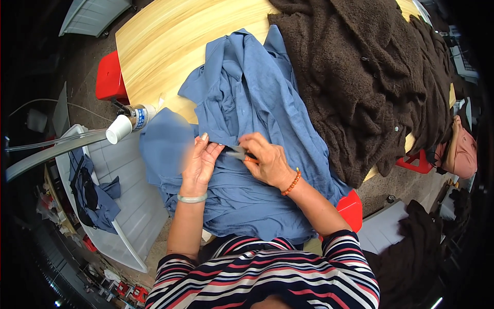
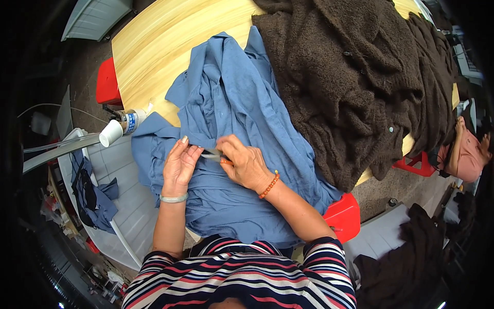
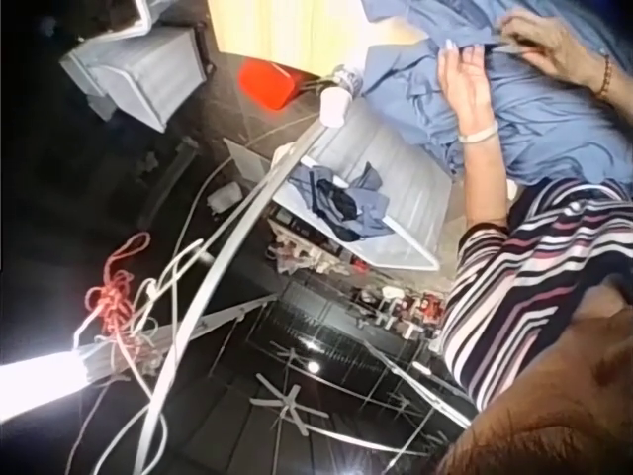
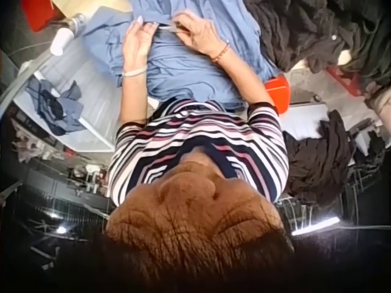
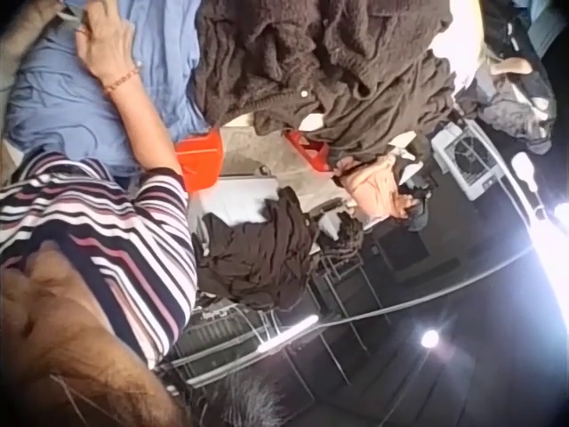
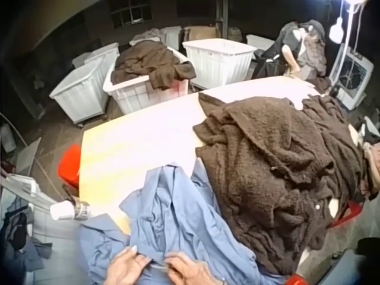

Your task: Trimming loose threads from garments using a small hand clipper.

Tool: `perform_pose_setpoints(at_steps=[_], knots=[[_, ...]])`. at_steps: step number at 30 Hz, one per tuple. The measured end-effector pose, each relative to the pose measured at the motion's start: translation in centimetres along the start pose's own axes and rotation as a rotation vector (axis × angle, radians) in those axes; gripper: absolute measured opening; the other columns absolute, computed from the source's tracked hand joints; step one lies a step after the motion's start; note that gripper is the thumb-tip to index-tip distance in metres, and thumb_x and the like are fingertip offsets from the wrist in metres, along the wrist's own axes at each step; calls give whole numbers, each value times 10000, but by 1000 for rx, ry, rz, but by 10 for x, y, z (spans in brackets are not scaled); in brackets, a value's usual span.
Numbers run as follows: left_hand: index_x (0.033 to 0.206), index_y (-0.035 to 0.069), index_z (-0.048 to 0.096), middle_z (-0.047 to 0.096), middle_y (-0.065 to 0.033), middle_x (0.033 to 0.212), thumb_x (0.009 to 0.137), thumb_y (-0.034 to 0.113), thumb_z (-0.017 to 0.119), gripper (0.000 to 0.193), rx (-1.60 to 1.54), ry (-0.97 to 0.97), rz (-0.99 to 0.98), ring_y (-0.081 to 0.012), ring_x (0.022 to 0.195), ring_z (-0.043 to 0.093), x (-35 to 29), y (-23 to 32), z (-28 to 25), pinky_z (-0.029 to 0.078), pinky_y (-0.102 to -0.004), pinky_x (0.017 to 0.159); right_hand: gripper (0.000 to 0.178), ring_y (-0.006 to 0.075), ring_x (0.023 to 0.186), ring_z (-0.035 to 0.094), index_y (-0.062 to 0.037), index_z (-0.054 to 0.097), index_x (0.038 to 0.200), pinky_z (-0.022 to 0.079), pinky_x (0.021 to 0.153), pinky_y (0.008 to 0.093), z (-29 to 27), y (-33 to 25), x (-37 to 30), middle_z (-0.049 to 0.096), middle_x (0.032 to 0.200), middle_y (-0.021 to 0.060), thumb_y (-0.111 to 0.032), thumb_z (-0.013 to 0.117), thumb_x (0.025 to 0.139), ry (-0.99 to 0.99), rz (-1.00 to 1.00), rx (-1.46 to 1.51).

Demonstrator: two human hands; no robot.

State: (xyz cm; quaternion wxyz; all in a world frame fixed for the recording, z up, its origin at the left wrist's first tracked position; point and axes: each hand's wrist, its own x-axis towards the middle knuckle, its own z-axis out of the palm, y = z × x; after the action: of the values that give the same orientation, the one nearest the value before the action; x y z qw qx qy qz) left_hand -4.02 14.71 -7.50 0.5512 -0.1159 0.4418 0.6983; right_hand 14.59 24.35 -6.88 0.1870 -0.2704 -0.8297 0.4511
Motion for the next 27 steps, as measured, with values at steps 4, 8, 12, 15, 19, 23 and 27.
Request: perform_pose_setpoints(at_steps=[4,8,12,15,19,23,27], knots=[[997,34,564,658,-113,1009,950,41,589,54,35,-40,34,-264,1010,656,-2,-1,7,523,-459,967,287,283,754,668,-47,593,1034,535,629,343,-6,-5,27,646,1102,89,-61,716,775,103,33,139],[992,36,564,660,-118,1031,959,55,580,41,32,-64,77,-261,1027,654,0,-4,3,522,-448,965,249,345,813,650,-46,608,1016,521,671,442,1,10,31,641,1020,102,-107,705,794,-69,73,44],[975,47,565,665,-126,988,970,102,585,59,162,-35,-16,-266,959,679,-6,3,-4,561,-423,902,198,300,693,632,-56,609,944,506,616,398,5,8,14,613,912,82,-87,702,772,22,-31,-76],[966,52,564,664,-129,934,974,134,592,87,282,-12,-126,-269,897,693,-7,8,-3,585,-409,848,178,246,619,610,-72,603,918,495,581,359,10,10,1,580,857,60,-68,688,761,93,-168,-210],[942,66,590,669,-121,871,965,170,613,110,281,-22,-97,-272,849,698,-5,9,-3,595,-391,793,166,211,611,610,-73,598,910,500,574,341,15,5,-6,569,866,47,-73,676,764,109,-209,-209],[958,68,599,672,-113,868,965,165,611,98,237,-31,-94,-264,856,696,-5,8,-2,589,-398,802,280,247,704,649,-49,617,1010,528,631,343,8,2,-4,619,958,76,-112,737,765,33,-82,-39],[961,77,561,659,-105,871,973,166,600,98,184,7,-61,-235,856,686,-7,3,-2,580,-399,822,307,290,777,651,-27,600,1070,524,644,354,2,1,-2,613,945,120,-210,728,860,2,73,155]])
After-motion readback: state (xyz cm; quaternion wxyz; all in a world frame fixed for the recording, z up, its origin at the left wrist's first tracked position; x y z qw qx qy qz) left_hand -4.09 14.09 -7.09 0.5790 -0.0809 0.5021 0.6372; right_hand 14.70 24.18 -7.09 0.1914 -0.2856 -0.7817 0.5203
